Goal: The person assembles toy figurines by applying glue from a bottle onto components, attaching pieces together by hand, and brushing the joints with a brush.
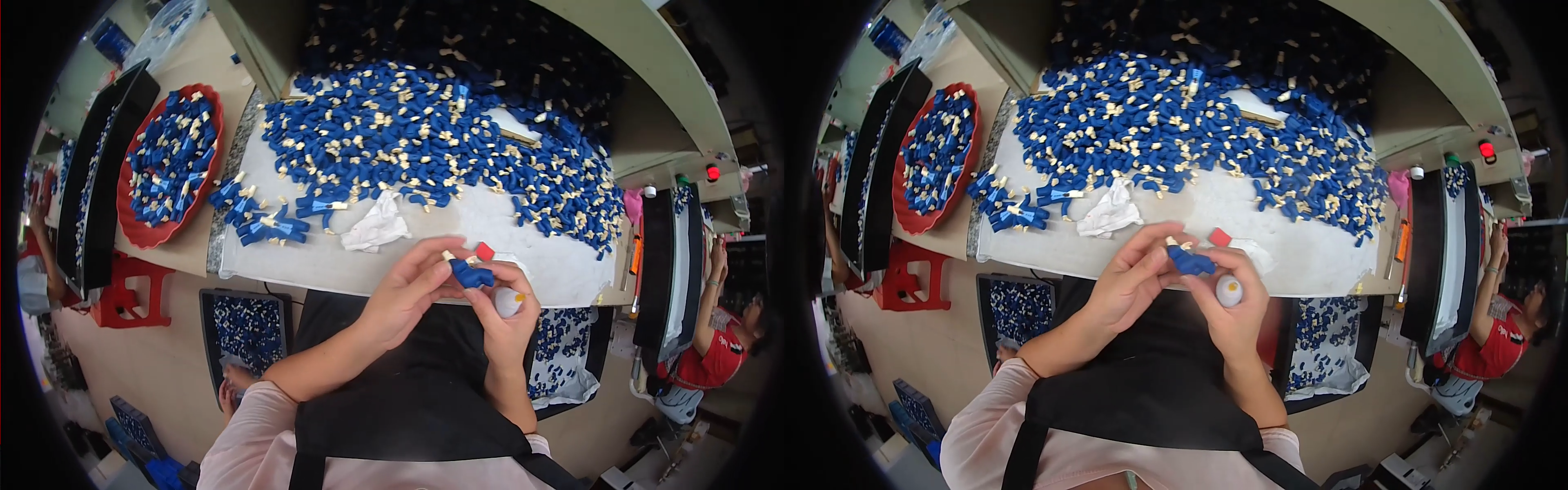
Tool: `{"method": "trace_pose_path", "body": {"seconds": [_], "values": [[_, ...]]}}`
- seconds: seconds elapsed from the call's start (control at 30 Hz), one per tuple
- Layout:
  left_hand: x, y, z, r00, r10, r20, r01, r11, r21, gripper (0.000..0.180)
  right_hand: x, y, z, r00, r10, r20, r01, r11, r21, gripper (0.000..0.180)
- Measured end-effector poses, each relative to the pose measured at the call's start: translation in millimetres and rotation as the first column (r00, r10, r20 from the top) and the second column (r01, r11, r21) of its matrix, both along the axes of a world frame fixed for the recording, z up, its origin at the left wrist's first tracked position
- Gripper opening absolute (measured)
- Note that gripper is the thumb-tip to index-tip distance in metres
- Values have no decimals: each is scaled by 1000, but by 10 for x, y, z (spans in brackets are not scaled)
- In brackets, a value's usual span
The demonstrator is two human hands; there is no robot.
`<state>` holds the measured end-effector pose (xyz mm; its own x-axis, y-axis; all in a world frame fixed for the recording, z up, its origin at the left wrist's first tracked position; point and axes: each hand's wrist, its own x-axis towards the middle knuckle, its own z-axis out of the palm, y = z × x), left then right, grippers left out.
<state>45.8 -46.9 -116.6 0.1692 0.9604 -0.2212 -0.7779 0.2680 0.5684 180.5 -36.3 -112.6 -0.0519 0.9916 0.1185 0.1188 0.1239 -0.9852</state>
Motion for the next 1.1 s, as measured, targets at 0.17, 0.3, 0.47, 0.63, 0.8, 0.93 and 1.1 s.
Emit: {"method": "trace_pose_path", "body": {"seconds": [0.17,0.3,0.47,0.63,0.8,0.93,1.1], "values": [[-51,-14,-205,997,-46,65,44,999,25,24,212,73,63,987,47,-152,-41,998,41,38],[-81,18,-153,982,-75,174,82,996,-31,24,796,249,-74,999,-9,-42,15,988,156,31],[-77,16,-208,975,-43,216,59,996,-71,25,928,375,-184,981,-129,148,113,988,106,27],[-13,-85,-259,963,11,267,24,992,-127,31,888,368,-185,943,-192,274,206,978,-25,32],[140,-32,-148,921,-85,380,76,996,36,35,1283,409,-284,879,-459,128,391,848,359,36],[-65,-237,-186,951,36,307,-29,999,-27,24,1380,625,-151,848,-456,270,231,776,587,26],[-189,-173,-188,935,97,341,-128,989,69,18,2448,1007,-34,360,-655,665,-65,693,718,22]]}}
